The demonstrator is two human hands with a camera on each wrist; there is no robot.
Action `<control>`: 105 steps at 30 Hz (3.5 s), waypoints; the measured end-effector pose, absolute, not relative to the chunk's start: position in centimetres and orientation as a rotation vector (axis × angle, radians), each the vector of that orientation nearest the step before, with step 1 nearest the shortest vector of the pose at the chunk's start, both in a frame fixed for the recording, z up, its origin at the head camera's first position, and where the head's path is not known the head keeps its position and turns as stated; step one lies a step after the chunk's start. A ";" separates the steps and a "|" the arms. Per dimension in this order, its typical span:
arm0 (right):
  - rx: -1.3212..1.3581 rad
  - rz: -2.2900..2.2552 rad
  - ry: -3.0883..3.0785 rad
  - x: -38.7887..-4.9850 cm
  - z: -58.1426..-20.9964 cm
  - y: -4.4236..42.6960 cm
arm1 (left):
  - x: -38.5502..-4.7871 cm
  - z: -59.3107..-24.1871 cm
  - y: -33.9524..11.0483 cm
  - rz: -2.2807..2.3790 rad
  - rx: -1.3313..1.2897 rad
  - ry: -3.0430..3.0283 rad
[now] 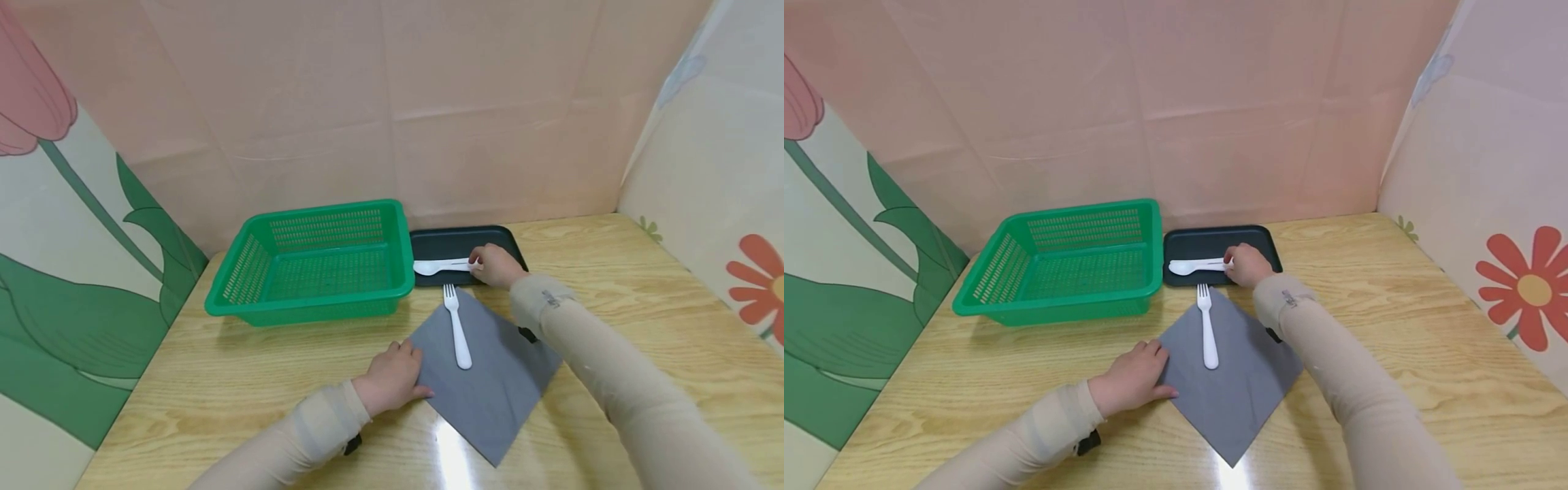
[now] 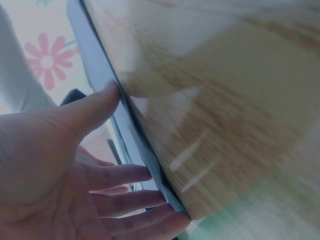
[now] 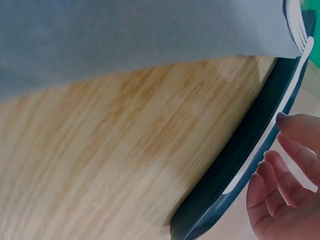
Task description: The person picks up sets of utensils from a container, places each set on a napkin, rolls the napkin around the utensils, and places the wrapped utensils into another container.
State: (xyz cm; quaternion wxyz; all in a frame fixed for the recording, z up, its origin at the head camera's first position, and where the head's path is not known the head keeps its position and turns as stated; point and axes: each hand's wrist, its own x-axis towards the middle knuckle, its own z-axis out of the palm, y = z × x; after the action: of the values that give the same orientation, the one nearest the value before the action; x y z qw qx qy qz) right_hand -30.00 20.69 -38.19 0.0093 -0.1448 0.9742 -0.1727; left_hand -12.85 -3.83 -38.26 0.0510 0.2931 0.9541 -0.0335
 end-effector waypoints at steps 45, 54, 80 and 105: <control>-0.366 -0.372 3.032 -30.7 -38.2 19.9 | -12.9 -38.3 -3.8 -0.111 0.883 2.900; -0.352 -0.366 3.031 -30.8 -38.4 19.8 | -12.9 -38.4 -3.7 -0.111 0.890 2.916; -0.378 -0.265 3.075 -31.5 -38.7 19.8 | -12.9 -38.6 -3.8 -0.114 0.907 2.930; -0.382 -0.308 3.088 -31.8 -38.0 20.7 | -12.9 -38.6 -3.9 -0.118 0.913 2.920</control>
State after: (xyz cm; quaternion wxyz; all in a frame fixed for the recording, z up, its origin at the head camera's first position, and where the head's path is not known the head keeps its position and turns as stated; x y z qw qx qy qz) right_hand -31.81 20.67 -38.05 0.0077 -0.1221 0.9876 -0.0985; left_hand -12.92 -3.88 -38.64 0.0398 0.2978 0.9530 -0.0384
